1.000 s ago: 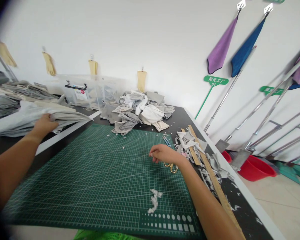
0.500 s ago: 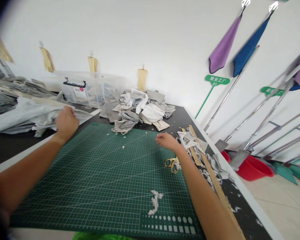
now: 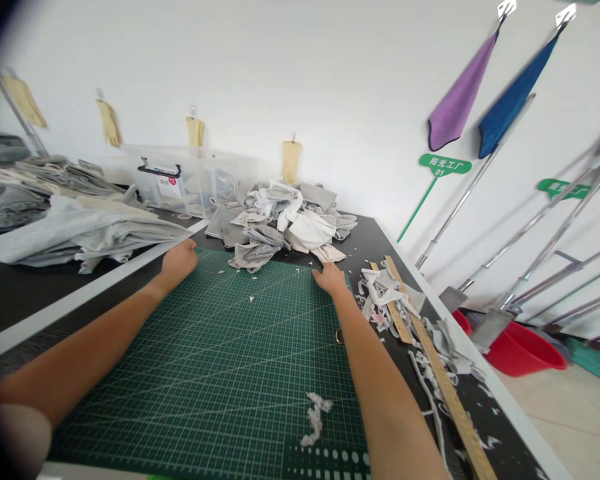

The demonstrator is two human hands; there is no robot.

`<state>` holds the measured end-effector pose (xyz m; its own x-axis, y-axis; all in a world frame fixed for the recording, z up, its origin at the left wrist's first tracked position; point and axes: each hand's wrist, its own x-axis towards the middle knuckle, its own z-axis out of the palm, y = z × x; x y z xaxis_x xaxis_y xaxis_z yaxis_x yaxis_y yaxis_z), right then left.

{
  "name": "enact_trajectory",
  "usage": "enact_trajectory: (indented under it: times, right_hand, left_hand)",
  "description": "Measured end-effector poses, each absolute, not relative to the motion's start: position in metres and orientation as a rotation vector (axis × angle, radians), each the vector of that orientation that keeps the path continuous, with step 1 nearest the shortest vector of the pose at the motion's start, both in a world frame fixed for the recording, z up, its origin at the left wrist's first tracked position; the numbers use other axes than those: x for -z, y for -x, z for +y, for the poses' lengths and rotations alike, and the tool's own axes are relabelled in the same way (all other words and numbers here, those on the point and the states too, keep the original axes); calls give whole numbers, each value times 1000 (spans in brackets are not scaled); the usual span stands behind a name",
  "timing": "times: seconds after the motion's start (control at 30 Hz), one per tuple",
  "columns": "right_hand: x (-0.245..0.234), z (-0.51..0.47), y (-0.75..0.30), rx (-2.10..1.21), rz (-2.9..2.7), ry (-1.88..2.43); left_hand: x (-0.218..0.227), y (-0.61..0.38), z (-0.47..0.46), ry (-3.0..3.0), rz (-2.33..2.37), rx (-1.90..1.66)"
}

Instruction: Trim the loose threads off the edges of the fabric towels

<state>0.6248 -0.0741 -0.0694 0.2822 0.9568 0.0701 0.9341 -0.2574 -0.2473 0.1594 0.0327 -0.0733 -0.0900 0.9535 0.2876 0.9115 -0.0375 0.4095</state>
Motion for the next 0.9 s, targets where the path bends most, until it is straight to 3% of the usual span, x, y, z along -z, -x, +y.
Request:
enact_trajectory:
  times: [0.23,0.43,0.9]
  right_hand:
    - [52,-60,-644,-99,-1582,2022]
    - [1,-56,-660,-187,-1371,1649]
    - [-117,-106,-620,-20,-1359,1238]
  left_hand:
    - [77,-155,36,-2019,2096,-754]
    - [76,-157,36,-1999,2113,-724]
    - [58,-172,27,-2019,2010,-739]
